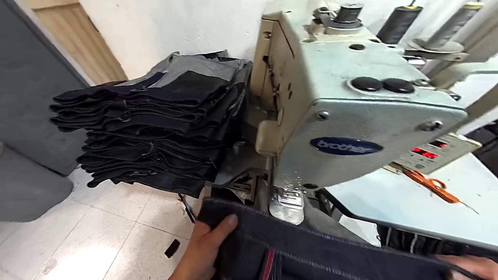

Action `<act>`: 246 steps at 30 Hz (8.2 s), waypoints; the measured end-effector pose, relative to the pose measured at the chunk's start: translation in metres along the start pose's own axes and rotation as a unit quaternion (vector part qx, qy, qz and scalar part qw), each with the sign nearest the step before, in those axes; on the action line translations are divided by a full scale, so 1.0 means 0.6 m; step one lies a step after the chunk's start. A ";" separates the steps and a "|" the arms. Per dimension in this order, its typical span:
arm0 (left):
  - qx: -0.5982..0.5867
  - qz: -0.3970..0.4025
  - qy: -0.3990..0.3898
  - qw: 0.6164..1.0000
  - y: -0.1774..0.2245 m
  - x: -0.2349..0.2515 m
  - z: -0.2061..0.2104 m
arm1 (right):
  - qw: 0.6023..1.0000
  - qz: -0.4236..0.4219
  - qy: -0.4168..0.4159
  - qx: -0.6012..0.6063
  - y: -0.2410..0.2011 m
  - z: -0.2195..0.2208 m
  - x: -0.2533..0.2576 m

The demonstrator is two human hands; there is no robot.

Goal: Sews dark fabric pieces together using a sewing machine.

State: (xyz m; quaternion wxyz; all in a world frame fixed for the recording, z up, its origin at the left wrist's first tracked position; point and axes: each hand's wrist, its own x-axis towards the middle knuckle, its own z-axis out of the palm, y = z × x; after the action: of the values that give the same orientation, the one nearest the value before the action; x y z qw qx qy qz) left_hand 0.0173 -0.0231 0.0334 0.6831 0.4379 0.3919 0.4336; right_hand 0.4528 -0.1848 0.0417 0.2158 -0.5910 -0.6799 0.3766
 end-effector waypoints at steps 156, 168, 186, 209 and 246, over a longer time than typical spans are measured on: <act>0.528 0.422 -0.138 0.724 -0.018 0.195 0.069 | 0.865 -0.069 0.423 -0.263 -0.058 0.098 0.230; 0.538 0.307 -0.150 0.771 -0.020 0.177 0.061 | 0.881 -0.122 0.290 -0.354 0.081 0.154 0.046; 0.000 -0.136 0.056 0.989 -0.035 0.096 0.098 | 0.820 -0.066 0.506 -0.259 0.059 0.083 0.145; 0.424 0.315 -0.209 0.823 -0.029 0.172 0.046 | 0.926 -0.164 0.327 -0.094 -0.129 0.185 0.210; 0.043 0.074 -0.156 0.984 -0.083 0.024 0.088 | 0.910 -0.118 0.383 -0.108 -0.143 0.199 0.254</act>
State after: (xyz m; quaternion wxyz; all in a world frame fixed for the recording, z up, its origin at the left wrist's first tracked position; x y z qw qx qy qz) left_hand 0.0827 -0.0353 0.0007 0.6824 0.5567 0.2655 0.3923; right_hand 0.2777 -0.0695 0.0103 0.4369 -0.6254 -0.6463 0.0172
